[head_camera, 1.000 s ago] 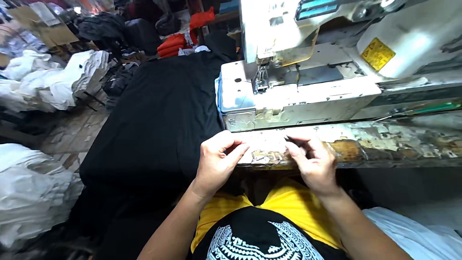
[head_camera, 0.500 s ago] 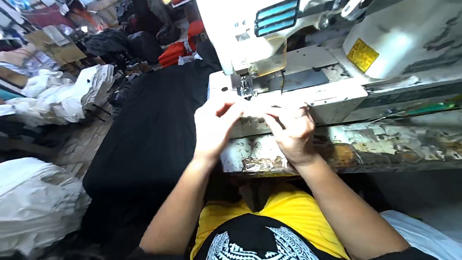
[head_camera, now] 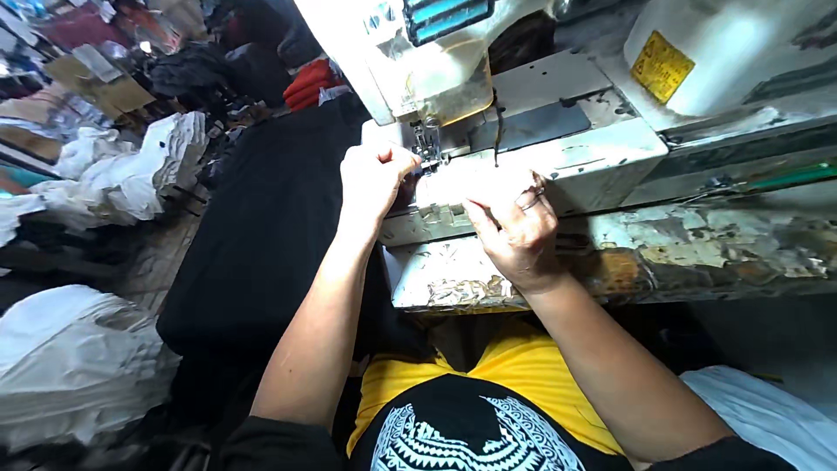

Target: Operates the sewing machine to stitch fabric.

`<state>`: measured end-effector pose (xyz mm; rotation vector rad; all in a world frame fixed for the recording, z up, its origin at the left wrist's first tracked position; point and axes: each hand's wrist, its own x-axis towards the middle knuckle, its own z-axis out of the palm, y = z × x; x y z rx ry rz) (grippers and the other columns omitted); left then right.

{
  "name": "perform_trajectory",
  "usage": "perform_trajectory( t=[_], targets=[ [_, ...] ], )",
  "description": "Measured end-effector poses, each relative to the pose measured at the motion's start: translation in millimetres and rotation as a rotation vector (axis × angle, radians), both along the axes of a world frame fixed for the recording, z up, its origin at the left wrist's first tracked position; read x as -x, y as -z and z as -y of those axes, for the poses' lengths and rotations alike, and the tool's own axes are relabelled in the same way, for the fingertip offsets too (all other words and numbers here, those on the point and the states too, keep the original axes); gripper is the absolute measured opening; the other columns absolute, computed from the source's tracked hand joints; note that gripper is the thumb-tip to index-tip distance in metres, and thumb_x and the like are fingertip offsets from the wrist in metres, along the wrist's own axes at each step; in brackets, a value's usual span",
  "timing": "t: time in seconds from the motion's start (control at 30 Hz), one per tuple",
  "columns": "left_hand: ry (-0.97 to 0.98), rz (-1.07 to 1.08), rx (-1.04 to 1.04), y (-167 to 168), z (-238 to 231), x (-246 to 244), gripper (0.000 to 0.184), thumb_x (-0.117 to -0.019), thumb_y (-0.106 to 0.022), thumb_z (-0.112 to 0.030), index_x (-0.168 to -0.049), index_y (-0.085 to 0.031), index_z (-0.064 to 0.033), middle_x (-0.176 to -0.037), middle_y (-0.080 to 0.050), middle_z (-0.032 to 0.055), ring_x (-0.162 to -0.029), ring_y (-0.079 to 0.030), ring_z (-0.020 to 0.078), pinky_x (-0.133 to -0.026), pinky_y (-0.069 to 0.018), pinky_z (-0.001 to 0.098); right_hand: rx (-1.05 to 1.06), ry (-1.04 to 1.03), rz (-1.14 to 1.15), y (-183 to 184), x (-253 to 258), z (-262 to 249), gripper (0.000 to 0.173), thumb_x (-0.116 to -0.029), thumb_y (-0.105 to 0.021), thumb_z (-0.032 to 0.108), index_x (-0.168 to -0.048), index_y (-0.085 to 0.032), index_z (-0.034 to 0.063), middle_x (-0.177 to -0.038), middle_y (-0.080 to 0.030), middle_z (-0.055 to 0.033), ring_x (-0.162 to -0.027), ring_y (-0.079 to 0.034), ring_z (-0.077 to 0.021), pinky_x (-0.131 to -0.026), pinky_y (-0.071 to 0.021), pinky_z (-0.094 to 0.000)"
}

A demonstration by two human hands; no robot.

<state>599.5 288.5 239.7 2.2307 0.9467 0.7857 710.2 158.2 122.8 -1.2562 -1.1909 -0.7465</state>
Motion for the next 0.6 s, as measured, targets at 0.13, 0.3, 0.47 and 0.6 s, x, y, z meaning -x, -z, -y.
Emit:
perform_trajectory(
  t=[0.13, 0.3, 0.47, 0.6],
  targets=[
    [-0.011, -0.018, 0.051, -4.1, -0.1, -3.4, 0.020, -0.0897, -0.074, -0.011, -0.071, -0.068, -0.0104, -0.065, -0.061, -0.0072, -0.060, -0.054, 0.0007, -0.062, -0.0447, 0.0221, 0.001, 0.001, 0.004, -0.2, -0.9, -1.0, 0.011, -0.0942, -0.071, 0.009, -0.092, -0.077, 0.0004, -0.093, -0.074, -0.0181, -0.102, -0.068, -0.0297, -0.104, -0.0459, -0.0373],
    [-0.062, -0.026, 0.052, -3.3, 0.6, -7.2, 0.023, -0.0881, -0.074, -0.012, -0.068, -0.064, -0.0103, -0.063, -0.059, -0.0058, -0.059, -0.054, 0.0028, -0.061, -0.0449, 0.0250, 0.002, 0.004, 0.013, -0.4, -1.9, -1.9, 0.011, -0.0939, -0.071, 0.009, -0.093, -0.078, 0.0000, -0.093, -0.074, -0.0180, -0.100, -0.068, -0.0300, -0.103, -0.0465, -0.0376],
    [-0.085, -0.001, 0.054, 0.6, 0.6, -9.3, 0.025, -0.0863, -0.074, -0.012, -0.065, -0.061, -0.0114, -0.061, -0.059, -0.0058, -0.057, -0.054, 0.0035, -0.058, -0.0453, 0.0259, -0.006, 0.004, 0.013, -0.9, -1.5, -2.4, 0.012, -0.0948, -0.070, 0.010, -0.095, -0.078, 0.0008, -0.095, -0.074, -0.0174, -0.101, -0.069, -0.0296, -0.103, -0.0470, -0.0375],
    [-0.090, -0.010, 0.047, 0.6, 0.7, -10.2, 0.029, -0.0861, -0.074, -0.014, -0.062, -0.059, -0.0130, -0.059, -0.056, -0.0070, -0.056, -0.053, 0.0037, -0.058, -0.0436, 0.0269, -0.006, 0.004, 0.014, -0.4, -1.5, -2.5, 0.012, -0.0950, -0.070, 0.010, -0.095, -0.078, 0.0002, -0.095, -0.074, -0.0178, -0.101, -0.069, -0.0298, -0.103, -0.0463, -0.0377]
  ],
)
